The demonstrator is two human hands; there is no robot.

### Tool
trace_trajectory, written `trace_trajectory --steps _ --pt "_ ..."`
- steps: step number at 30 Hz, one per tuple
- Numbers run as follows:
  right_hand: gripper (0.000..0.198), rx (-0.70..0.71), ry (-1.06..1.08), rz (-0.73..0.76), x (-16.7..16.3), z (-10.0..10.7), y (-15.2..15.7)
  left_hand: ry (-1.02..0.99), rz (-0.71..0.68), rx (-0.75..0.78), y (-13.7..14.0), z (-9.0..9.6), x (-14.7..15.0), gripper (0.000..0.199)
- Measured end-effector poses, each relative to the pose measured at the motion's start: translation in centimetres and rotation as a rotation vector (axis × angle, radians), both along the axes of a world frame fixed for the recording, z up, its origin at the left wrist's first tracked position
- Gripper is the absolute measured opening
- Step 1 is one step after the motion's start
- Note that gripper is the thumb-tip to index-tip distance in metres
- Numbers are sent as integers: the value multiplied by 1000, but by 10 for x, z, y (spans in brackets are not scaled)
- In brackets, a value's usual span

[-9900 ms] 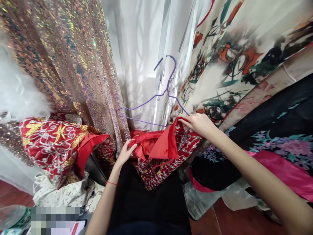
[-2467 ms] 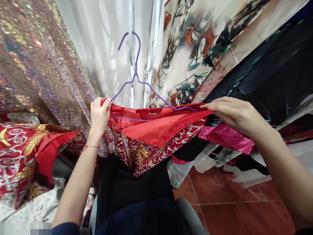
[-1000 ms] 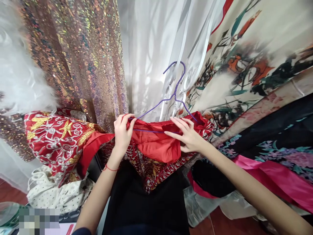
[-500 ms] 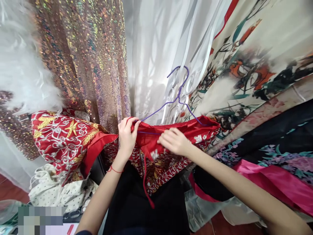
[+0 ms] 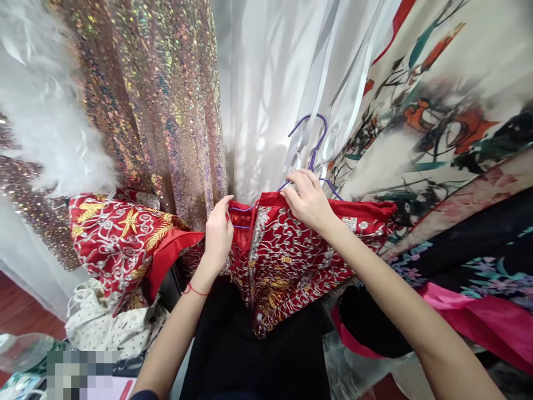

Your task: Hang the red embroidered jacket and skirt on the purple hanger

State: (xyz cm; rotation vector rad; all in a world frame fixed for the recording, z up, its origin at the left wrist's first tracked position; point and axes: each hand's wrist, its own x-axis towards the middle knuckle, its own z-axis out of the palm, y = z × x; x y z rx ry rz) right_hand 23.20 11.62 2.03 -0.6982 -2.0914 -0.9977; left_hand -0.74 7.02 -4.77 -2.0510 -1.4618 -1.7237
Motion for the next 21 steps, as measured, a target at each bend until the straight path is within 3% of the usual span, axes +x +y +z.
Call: trace_trajectory --steps 5,9,11,14,16,19,21 --pt "25 21 -64 58 5 7 10 -46 104 56 1 13 7 34" --pt "29 -52 -47 70 6 5 14 -44 146 163 -8 40 29 30" --pt "30 -92 -33 71 8 4 14 -40 125 180 -10 57 43 31" --pt "30 -104 -21 73 9 5 12 24 0 86 -7 74 59 34" --pt "29 -74 -13 87 7 6 12 108 -99 -12 -2 74 62 34" --pt "31 -73 17 85 2 5 16 217 -175 -129 2 59 59 33" --pt "31 -94 44 63 -3 3 20 285 -197 -200 -1 50 50 43"
